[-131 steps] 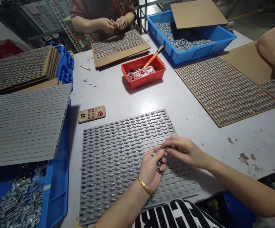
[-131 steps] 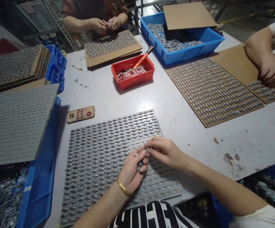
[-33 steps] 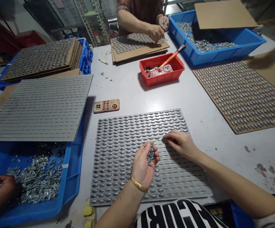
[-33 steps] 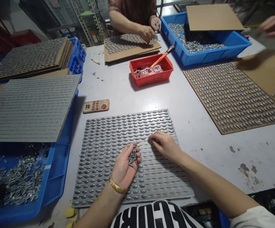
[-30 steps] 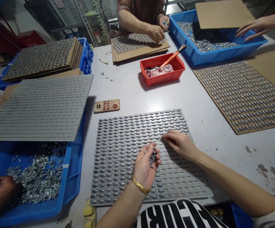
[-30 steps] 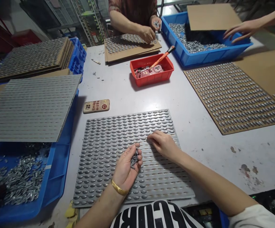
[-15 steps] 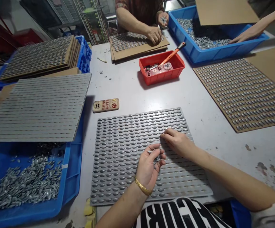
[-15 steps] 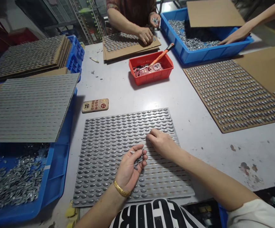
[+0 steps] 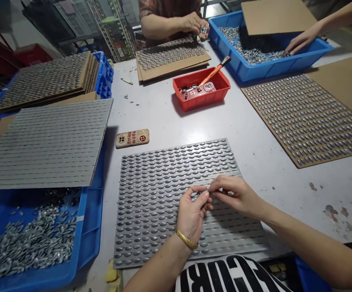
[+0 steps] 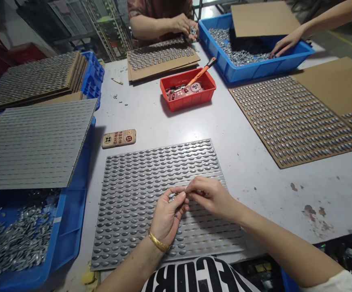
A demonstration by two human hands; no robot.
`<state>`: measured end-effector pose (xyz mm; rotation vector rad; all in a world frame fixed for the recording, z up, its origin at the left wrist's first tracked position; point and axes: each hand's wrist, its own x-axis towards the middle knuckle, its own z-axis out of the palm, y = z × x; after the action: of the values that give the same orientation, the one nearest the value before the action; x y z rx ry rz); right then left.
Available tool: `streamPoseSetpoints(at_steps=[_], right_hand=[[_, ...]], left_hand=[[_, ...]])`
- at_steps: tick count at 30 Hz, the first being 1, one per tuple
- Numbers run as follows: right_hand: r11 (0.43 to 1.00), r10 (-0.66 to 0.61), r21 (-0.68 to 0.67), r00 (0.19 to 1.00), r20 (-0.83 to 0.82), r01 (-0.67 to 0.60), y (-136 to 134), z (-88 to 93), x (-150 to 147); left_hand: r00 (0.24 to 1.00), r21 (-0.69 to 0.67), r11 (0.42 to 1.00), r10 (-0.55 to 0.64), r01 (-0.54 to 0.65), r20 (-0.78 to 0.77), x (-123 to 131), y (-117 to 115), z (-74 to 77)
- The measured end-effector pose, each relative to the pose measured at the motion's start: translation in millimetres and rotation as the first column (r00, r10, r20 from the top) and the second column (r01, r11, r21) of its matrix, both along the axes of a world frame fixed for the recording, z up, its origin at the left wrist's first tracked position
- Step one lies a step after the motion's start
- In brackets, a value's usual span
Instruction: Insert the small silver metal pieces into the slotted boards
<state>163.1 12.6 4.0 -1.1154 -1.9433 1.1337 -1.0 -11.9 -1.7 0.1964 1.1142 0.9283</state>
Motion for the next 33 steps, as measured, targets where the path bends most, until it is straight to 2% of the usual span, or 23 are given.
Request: streamPoseSetpoints(at_steps=[3, 7, 10, 14, 22, 27, 30, 33], right_hand=[[0.995, -0.023, 0.094, 0.999, 0.041, 0.019, 0, -8.6, 9], [0.955, -0.132, 0.284, 0.977, 0.168, 0.08, 9, -32.5, 26], [0.925, -0.151, 0.381, 0.936, 0.317, 0.02, 16, -48.0, 30], [0.901, -0.149, 0.428, 0.881, 0.449, -0.066, 21, -55.7, 26], [0.905, -0.128, 0.403, 0.813, 0.568, -0.139, 23, -53.0, 25], [0.92, -0.137, 0.381, 0.842, 0.522, -0.086, 23, -48.8, 22], [0.949, -0.139, 0.314, 0.932, 0.335, 0.029, 18, -37.8, 21], [0.987, -0.107, 0.131, 0.988, 0.112, 0.092, 8, -19.0, 19]], left_hand=[[1.0, -0.002, 1.0, -0.017, 0.017, 0.007, 4, 1, 1.6], [0.999, -0.063, 0.998, 0.029, -0.027, 0.031, 5, 1, 5.0], [0.999, -0.078, 0.997, 0.017, -0.014, 0.042, 5, -1, 3.5], [0.998, -0.052, 0.998, -0.024, 0.027, 0.055, 7, -4, -0.7], [0.995, -0.031, 0.996, -0.082, 0.084, 0.065, 8, -2, 2.1], [0.997, -0.057, 0.997, -0.047, 0.051, 0.064, 8, -3, 0.8], [0.995, -0.078, 0.996, -0.03, 0.037, 0.091, 9, -3, 1.6], [0.996, -0.072, 0.997, -0.02, 0.026, 0.09, 10, -3, 2.0]])
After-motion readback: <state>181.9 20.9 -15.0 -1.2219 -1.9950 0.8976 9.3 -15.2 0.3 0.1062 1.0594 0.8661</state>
